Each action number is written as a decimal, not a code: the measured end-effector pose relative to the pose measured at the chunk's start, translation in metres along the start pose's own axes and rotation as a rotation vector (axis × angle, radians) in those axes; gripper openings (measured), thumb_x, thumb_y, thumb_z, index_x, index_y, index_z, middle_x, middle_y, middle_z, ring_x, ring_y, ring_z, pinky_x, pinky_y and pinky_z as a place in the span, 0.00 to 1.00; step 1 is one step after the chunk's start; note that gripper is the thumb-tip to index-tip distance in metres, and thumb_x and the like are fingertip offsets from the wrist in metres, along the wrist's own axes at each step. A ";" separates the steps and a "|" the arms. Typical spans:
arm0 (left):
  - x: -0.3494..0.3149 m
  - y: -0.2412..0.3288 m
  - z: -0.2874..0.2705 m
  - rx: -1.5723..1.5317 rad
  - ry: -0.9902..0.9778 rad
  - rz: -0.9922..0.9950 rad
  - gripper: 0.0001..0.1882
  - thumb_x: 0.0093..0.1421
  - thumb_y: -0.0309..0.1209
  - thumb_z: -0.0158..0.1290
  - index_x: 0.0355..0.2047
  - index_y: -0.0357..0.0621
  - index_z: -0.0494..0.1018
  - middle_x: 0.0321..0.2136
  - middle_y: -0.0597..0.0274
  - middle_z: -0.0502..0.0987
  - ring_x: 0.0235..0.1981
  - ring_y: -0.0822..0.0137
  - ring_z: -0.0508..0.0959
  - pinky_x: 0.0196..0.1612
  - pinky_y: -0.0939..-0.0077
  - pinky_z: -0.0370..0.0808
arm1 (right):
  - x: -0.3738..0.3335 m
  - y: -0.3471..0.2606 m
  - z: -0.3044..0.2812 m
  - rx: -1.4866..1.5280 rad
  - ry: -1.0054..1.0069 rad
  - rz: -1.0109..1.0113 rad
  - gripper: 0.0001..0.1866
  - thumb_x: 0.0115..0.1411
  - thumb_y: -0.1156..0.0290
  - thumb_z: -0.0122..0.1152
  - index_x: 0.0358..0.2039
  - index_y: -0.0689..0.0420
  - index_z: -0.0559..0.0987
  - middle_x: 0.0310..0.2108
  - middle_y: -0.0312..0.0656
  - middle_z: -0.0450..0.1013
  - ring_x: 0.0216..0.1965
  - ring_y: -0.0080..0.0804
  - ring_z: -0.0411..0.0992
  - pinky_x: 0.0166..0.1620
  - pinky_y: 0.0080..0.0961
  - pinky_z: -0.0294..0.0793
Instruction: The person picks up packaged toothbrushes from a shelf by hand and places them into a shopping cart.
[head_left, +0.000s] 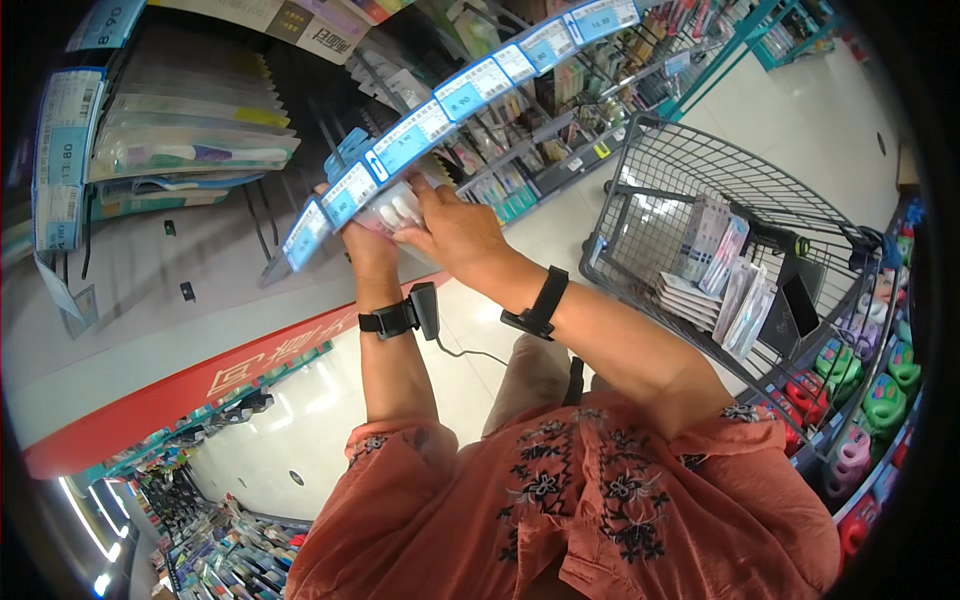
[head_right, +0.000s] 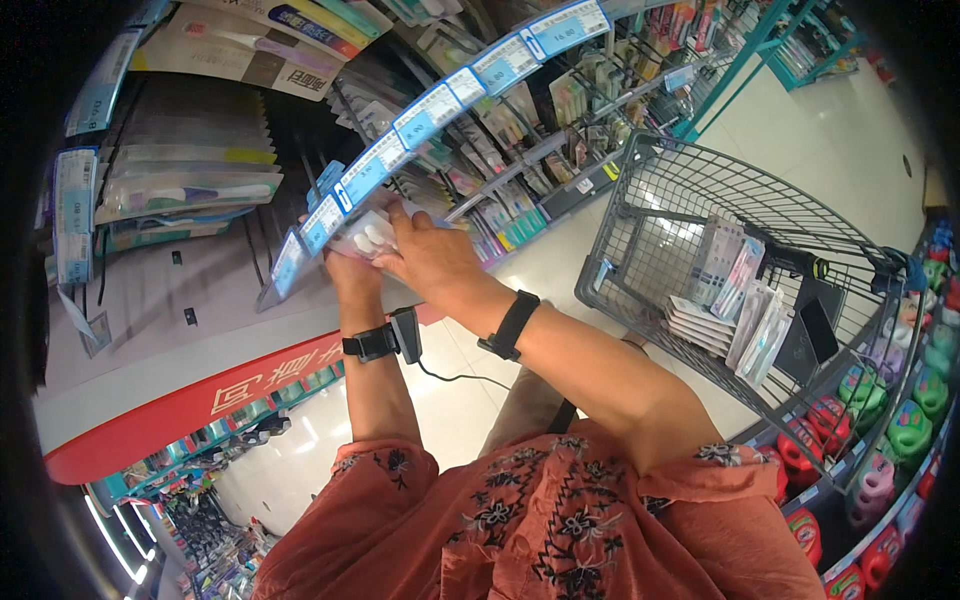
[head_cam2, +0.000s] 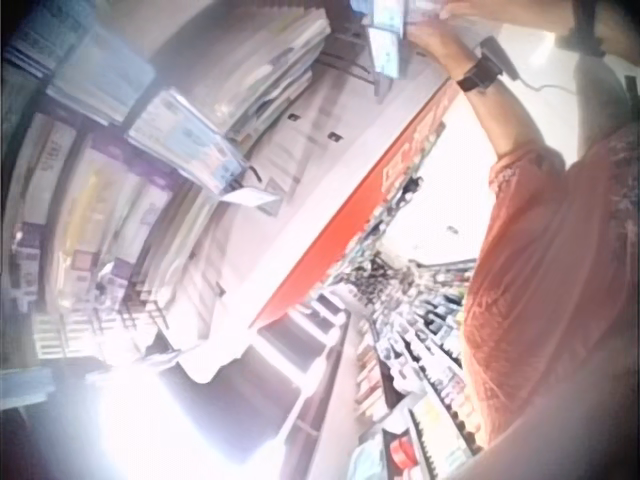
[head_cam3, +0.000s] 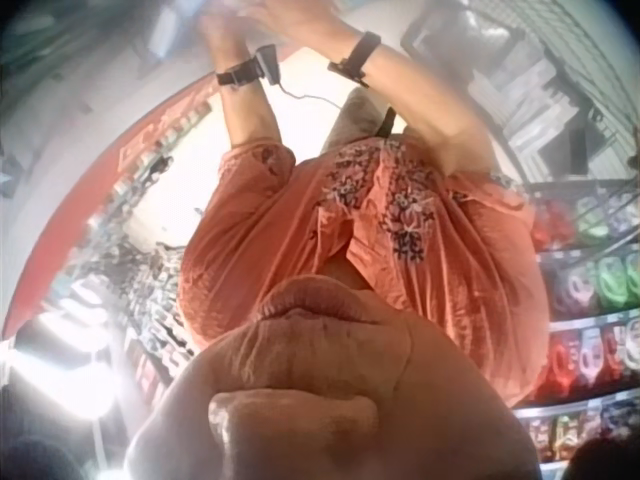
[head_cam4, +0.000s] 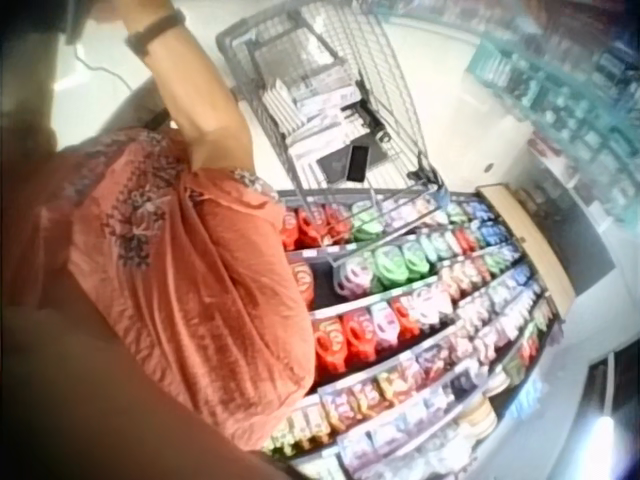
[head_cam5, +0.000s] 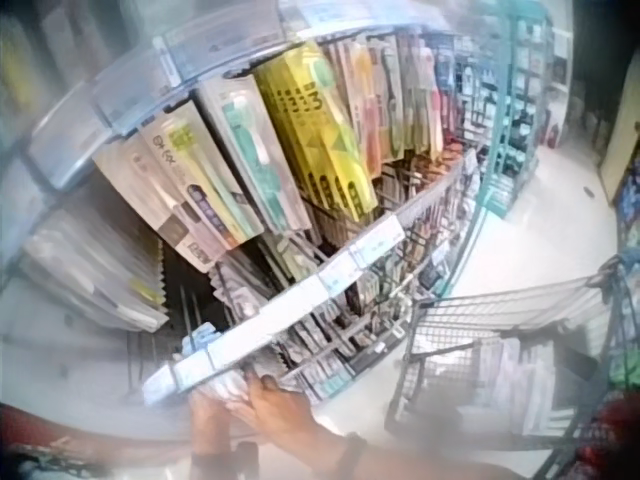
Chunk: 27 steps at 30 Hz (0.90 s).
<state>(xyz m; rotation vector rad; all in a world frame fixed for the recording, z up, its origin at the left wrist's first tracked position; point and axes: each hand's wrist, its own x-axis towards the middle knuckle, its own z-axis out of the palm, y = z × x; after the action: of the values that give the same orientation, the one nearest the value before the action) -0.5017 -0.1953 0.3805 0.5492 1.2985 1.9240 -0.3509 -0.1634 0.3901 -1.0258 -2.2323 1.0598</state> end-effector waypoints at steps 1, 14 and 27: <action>-0.001 -0.005 -0.006 0.130 -0.013 0.113 0.31 0.73 0.54 0.38 0.59 0.39 0.66 0.54 0.55 0.74 0.53 0.63 0.76 0.55 0.68 0.75 | -0.003 -0.001 -0.001 -0.012 -0.014 -0.016 0.43 0.58 0.48 0.66 0.66 0.59 0.63 0.41 0.56 0.75 0.32 0.54 0.78 0.33 0.43 0.79; -0.076 -0.023 0.021 0.018 0.114 -0.266 0.39 0.70 0.65 0.31 0.59 0.42 0.68 0.52 0.57 0.76 0.52 0.60 0.76 0.56 0.65 0.74 | -0.071 0.030 -0.019 0.048 -0.159 0.053 0.43 0.57 0.46 0.65 0.63 0.62 0.65 0.42 0.56 0.74 0.37 0.53 0.77 0.37 0.40 0.79; -0.114 -0.029 0.074 0.038 -0.129 -0.520 0.42 0.69 0.66 0.28 0.57 0.39 0.69 0.50 0.50 0.78 0.49 0.59 0.80 0.54 0.63 0.77 | -0.106 0.070 -0.052 0.814 -0.095 0.330 0.39 0.51 0.57 0.77 0.54 0.63 0.65 0.48 0.48 0.72 0.47 0.32 0.73 0.50 0.29 0.75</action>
<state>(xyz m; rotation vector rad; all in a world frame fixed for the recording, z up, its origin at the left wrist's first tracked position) -0.3687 -0.2324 0.3894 0.3069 1.2486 1.4154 -0.2208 -0.1933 0.3557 -0.9719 -1.4458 1.9595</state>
